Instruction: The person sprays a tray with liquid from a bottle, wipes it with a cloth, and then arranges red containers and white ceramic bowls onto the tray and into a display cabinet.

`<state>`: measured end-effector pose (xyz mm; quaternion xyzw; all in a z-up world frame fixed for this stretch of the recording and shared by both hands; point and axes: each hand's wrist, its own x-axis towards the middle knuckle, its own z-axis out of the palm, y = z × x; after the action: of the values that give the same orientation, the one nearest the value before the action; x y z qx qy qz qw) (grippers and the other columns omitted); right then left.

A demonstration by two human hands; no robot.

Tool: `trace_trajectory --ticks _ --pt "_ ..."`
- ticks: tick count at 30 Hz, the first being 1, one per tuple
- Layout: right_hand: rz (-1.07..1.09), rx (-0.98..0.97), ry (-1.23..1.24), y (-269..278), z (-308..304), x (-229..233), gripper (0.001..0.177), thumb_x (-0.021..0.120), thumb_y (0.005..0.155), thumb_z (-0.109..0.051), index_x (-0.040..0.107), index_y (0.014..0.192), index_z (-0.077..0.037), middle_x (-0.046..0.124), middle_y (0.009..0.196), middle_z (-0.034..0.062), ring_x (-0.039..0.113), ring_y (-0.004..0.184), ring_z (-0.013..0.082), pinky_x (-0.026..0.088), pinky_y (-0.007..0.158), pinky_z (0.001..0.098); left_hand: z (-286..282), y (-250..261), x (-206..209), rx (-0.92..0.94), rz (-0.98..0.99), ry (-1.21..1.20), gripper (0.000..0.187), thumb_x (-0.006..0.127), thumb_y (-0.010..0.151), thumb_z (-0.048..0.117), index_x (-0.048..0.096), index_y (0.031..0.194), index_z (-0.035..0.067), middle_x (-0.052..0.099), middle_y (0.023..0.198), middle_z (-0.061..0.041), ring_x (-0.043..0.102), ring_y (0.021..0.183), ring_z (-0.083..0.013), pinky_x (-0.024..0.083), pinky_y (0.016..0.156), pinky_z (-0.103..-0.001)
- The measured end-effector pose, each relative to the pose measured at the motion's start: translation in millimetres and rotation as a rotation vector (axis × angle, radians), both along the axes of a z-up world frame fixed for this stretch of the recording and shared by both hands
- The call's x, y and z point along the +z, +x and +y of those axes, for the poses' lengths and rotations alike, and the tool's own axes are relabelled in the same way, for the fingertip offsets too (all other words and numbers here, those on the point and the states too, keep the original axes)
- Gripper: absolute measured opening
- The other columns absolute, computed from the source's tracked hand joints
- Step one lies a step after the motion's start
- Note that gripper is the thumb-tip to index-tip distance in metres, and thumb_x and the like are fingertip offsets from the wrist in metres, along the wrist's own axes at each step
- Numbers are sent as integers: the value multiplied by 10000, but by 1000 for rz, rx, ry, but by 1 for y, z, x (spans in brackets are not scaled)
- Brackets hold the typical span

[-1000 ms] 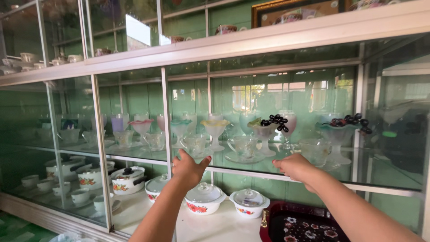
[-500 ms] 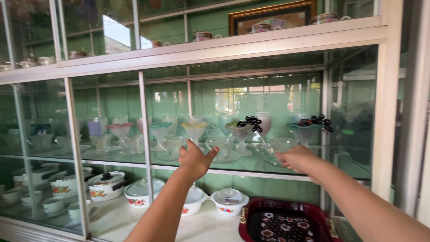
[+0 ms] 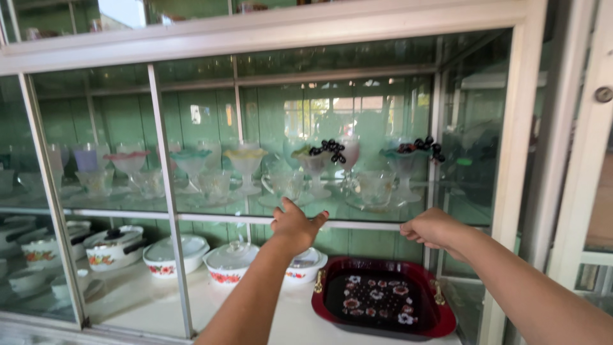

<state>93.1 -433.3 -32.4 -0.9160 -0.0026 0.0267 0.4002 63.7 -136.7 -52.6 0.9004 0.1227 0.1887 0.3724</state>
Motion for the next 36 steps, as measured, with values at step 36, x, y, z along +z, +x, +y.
trace_trajectory --ticks 36 --pt "192 -37 13 364 215 -337 567 606 1000 -297 497 1529 -125 522 1541 99 515 1402 269 423 1177 419 154 332 -341 -18 342 -134 1063 761 875 482 115 1573 8 214 1596 -287 299 1460 -492 394 1166 -505"
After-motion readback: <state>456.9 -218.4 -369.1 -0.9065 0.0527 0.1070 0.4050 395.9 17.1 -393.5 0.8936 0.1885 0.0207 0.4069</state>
